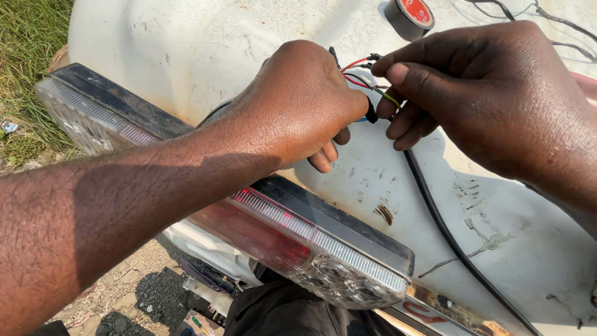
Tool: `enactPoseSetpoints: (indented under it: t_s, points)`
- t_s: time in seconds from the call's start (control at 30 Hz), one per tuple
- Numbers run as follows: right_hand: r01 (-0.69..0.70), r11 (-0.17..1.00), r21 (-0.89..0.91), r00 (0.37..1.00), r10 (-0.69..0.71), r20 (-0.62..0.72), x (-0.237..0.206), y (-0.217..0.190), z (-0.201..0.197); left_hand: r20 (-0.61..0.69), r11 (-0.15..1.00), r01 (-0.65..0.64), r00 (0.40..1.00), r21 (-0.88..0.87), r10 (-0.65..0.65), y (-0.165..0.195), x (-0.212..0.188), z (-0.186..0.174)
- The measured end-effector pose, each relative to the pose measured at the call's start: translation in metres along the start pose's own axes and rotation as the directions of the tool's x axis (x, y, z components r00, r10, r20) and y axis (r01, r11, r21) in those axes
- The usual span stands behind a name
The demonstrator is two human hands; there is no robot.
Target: The person strips insulation from multiple colored wires, twists the exposed ends together, and wraps each connection with black electrical tape. The work is performed on the tail light assembly of a white vehicle outdoors.
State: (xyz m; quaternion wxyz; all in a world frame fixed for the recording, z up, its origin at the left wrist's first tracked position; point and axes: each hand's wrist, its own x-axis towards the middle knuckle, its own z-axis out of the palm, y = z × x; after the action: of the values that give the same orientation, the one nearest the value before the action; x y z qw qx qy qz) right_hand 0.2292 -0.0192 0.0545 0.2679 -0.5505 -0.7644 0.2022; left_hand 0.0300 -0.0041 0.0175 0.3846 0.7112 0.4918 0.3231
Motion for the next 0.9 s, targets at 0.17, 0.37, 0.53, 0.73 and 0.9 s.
enactPoseSetpoints:
  t_s: [0.17, 0.37, 0.53, 0.73, 0.9]
  points:
    - [-0.053, 0.995, -0.087, 0.999, 0.052, -0.012, -0.001, -0.009, -0.002, 0.000, 0.999, 0.008, 1.000, 0.041, -0.008, -0.002, 0.001, 0.001]
    - [-0.080, 0.989, -0.121, 0.997, 0.082, 0.007, -0.004, -0.008, 0.002, 0.037, 1.000, 0.004, 0.999, 0.017, -0.005, -0.003, 0.004, 0.001]
    - [-0.113, 0.981, -0.158, 0.993, 0.118, 0.021, -0.002, -0.006, 0.003, 0.097, 0.999, 0.025, 0.995, 0.033, -0.028, -0.002, 0.005, 0.002]
    - [-0.120, 0.982, -0.148, 0.992, 0.124, 0.015, -0.001, -0.005, 0.004, 0.095, 0.998, -0.054, 0.994, 0.036, 0.051, -0.011, 0.003, 0.002]
    - [-0.167, 0.976, -0.140, 0.985, 0.172, 0.020, 0.001, 0.000, 0.002, 0.051, 0.985, -0.159, 0.985, -0.074, 0.163, -0.017, 0.005, 0.004]
